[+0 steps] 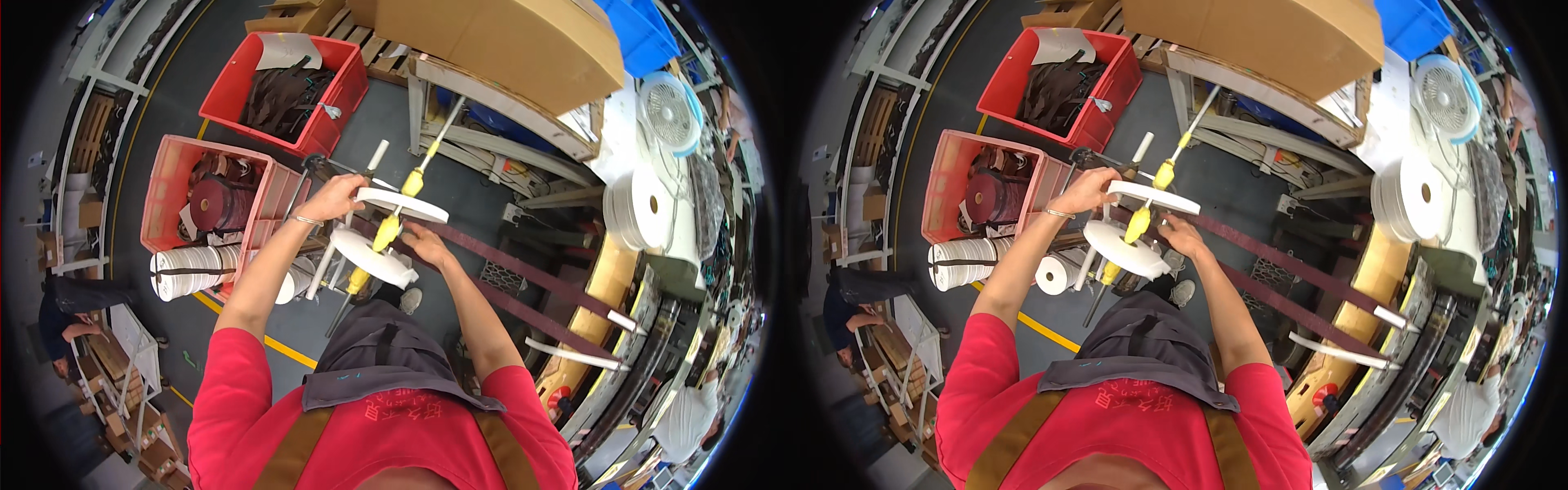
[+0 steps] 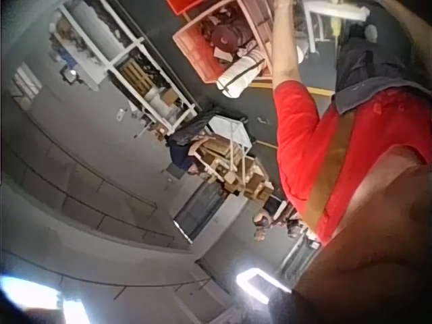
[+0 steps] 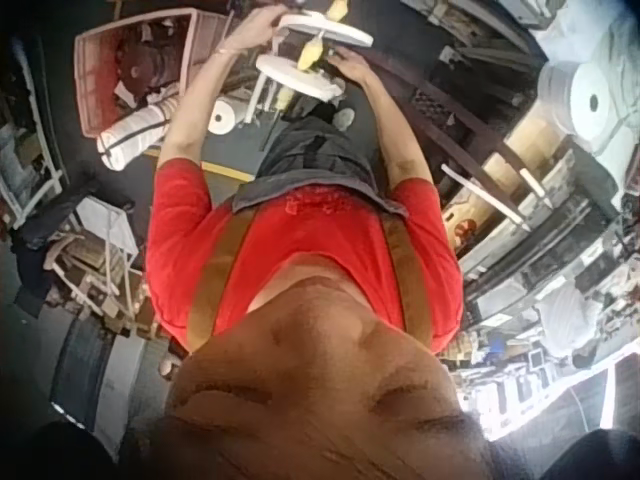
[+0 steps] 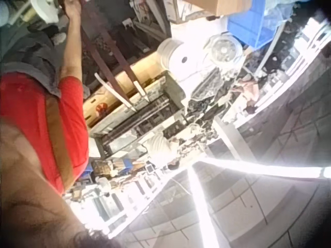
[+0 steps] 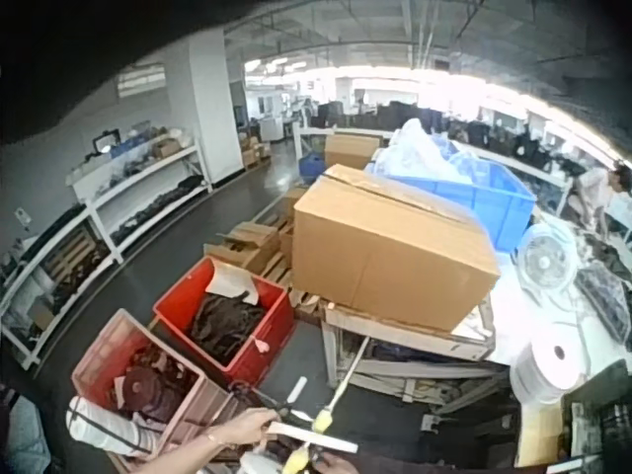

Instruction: The person assembles a strap assembly by threading white webbing through a maroon strap and securing it with a white plastic spool. They use scissors to trim the webbing and adjust the components on a metal stand in a workshop setting.

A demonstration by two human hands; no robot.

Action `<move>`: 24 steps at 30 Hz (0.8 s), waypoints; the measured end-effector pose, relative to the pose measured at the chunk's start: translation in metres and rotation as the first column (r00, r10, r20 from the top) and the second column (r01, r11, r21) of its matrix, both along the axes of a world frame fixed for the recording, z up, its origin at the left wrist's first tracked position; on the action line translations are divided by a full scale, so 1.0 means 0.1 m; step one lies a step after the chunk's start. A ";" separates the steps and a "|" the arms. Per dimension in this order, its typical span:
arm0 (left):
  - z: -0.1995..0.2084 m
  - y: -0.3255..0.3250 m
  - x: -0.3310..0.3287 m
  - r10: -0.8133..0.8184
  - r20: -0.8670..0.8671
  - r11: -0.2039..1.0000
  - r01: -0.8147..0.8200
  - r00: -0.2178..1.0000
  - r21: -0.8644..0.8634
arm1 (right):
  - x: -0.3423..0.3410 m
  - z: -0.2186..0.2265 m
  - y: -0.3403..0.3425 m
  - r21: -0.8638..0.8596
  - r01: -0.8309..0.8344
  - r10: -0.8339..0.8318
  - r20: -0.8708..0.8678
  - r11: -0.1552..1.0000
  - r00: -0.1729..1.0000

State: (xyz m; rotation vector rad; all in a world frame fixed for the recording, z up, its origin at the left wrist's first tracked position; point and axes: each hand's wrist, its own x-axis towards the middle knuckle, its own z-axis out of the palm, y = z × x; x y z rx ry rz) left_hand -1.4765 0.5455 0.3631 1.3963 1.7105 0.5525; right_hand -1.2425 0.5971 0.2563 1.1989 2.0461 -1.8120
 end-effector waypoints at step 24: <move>-0.16 0.01 -0.34 -0.110 -0.359 0.950 0.204 0.927 0.235 | -1.02 -0.70 -0.03 0.332 -0.359 0.429 -0.170 0.872 0.887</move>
